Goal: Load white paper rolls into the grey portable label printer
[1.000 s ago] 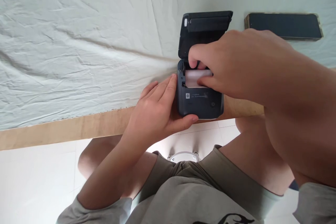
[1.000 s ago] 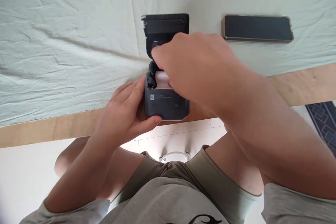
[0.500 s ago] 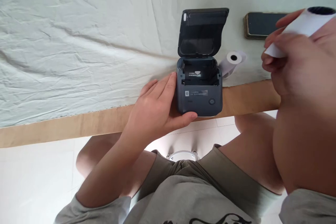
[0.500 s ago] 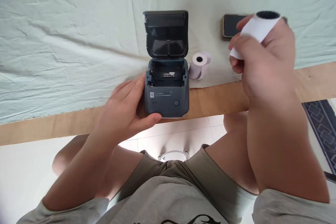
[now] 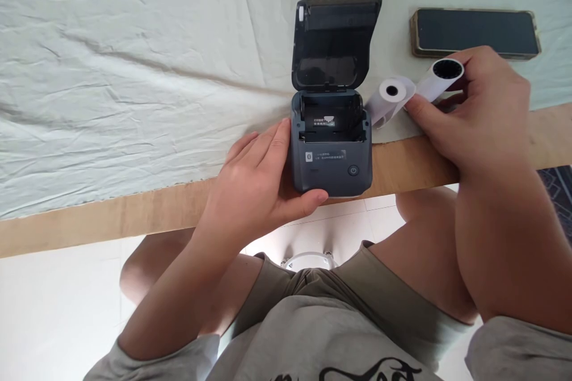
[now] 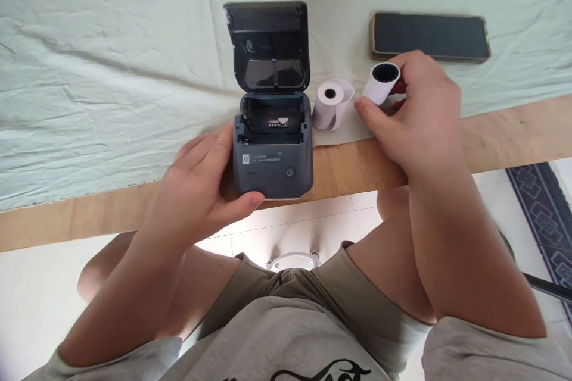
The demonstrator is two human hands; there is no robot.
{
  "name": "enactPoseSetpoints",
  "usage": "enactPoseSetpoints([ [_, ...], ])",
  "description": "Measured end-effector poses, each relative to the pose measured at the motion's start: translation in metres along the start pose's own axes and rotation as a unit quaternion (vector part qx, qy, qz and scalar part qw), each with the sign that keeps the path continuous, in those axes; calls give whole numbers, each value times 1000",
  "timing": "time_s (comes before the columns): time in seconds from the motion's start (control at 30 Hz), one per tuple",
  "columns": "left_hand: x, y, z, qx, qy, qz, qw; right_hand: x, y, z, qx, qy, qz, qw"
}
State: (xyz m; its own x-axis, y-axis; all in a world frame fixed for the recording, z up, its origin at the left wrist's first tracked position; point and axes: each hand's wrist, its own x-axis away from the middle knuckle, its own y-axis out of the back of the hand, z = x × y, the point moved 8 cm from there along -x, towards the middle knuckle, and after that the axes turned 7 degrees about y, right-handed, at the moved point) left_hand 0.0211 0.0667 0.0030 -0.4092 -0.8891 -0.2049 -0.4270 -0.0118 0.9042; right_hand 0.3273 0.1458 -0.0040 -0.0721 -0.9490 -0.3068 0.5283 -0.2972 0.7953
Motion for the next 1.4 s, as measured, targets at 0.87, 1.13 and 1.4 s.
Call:
enactPoseSetpoints([
  [0.87, 1, 0, 4, 8, 5, 8, 1000, 42, -11, 93, 7, 315, -76, 946],
  [1.13, 0, -1, 5, 11, 24, 16, 1000, 29, -27, 60, -82, 172, -5, 982],
  [1.4, 0, -1, 4, 24, 25, 19, 999, 33, -17, 64, -184, 134, -63, 972],
])
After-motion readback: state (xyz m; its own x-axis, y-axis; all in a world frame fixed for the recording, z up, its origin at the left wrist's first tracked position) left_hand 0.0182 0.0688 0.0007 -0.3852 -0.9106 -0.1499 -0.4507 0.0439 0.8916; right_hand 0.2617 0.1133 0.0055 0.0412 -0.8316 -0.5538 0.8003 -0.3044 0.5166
